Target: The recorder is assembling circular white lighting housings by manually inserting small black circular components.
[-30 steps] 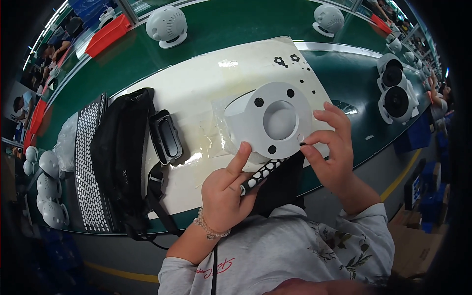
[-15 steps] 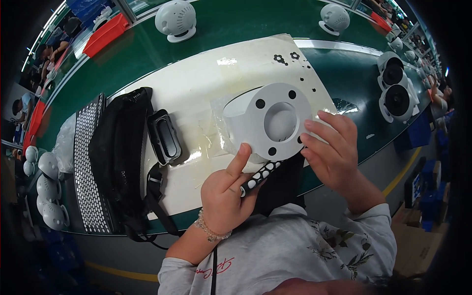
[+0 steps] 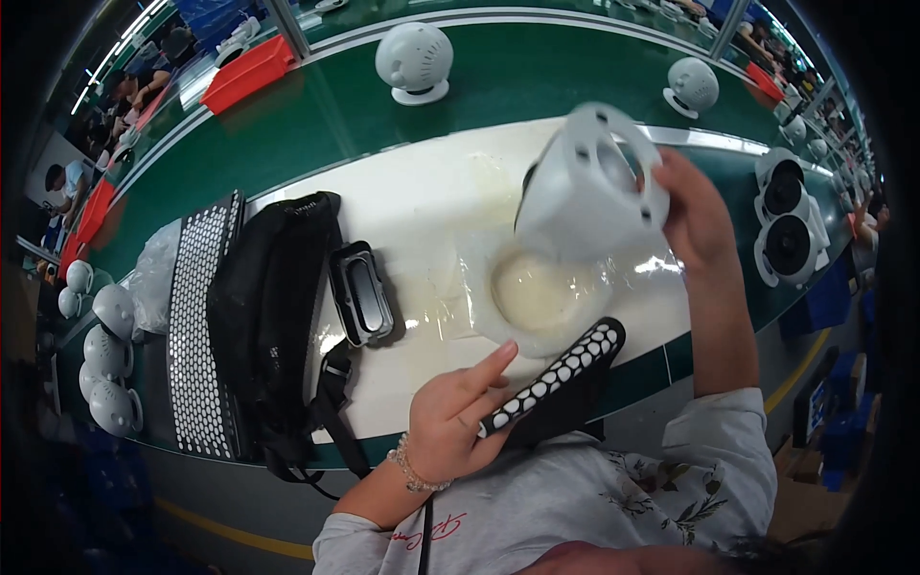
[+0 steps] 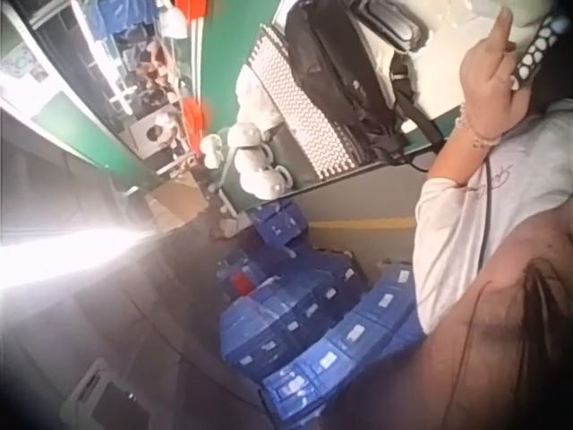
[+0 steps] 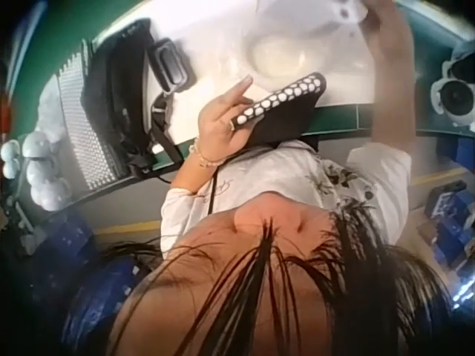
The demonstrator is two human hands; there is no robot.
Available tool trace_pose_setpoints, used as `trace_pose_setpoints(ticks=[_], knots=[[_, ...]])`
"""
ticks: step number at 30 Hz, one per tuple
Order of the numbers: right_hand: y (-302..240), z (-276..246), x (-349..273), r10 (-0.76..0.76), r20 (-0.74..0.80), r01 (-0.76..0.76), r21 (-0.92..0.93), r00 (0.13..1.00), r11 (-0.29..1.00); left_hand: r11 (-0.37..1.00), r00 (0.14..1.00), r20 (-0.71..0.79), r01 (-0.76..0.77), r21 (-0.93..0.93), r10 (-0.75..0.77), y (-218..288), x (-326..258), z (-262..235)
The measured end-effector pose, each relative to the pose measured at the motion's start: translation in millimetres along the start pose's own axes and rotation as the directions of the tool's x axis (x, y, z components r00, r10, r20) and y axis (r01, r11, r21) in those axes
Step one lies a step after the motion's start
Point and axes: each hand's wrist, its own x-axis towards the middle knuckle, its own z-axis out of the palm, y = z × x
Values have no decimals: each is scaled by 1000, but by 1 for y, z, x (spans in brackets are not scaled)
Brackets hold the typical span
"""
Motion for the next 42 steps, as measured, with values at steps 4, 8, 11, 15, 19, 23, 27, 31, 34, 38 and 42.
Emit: trace_pose_setpoints(ticks=[4, 8, 11, 15, 19, 23, 27, 31, 34, 38, 42], knots=[[35, 9, 94, -596, 161, 322, -930, 786, 174, 998, 999, 5, 51, -25, -51, 2, 0, -6], [68, -27, 180, -499, 374, 138, -884, 782, -446, 997, 995, 89, 47, -55, -42, 2, -6, -4], [93, -35, 213, -312, 234, 38, -849, 921, -527, 989, 991, 123, 68, -134, -52, 0, -8, -7], [90, -3, 233, -109, 79, -2, -803, 991, -597, 985, 989, 122, 97, -146, -79, -3, -10, -8], [91, 60, 240, 121, 268, 294, -872, 956, -391, 986, 986, 151, 90, -141, -69, -2, -8, -11], [140, 78, 260, -57, 242, 219, -938, 968, -270, 979, 976, 194, 133, -152, -102, -2, -9, -12], [150, 77, 267, -287, 275, 174, -927, 918, -332, 977, 976, 174, 157, -145, -131, -2, -12, -11], [146, 69, 269, -203, 216, 148, -941, 955, -304, 979, 975, 172, 162, -127, -139, -3, -11, -13], [158, 59, 281, -187, 213, 153, -944, 959, -292, 976, 972, 173, 179, -128, -156, -2, -12, -9], [153, 69, 289, -150, 124, 74, -951, 981, -300, 972, 969, 176, 195, -130, -171, -3, -10, -9], [129, 55, 287, -311, 161, 73, -958, 937, -278, 968, 965, 184, 215, -132, -189, -1, -8, -11]])
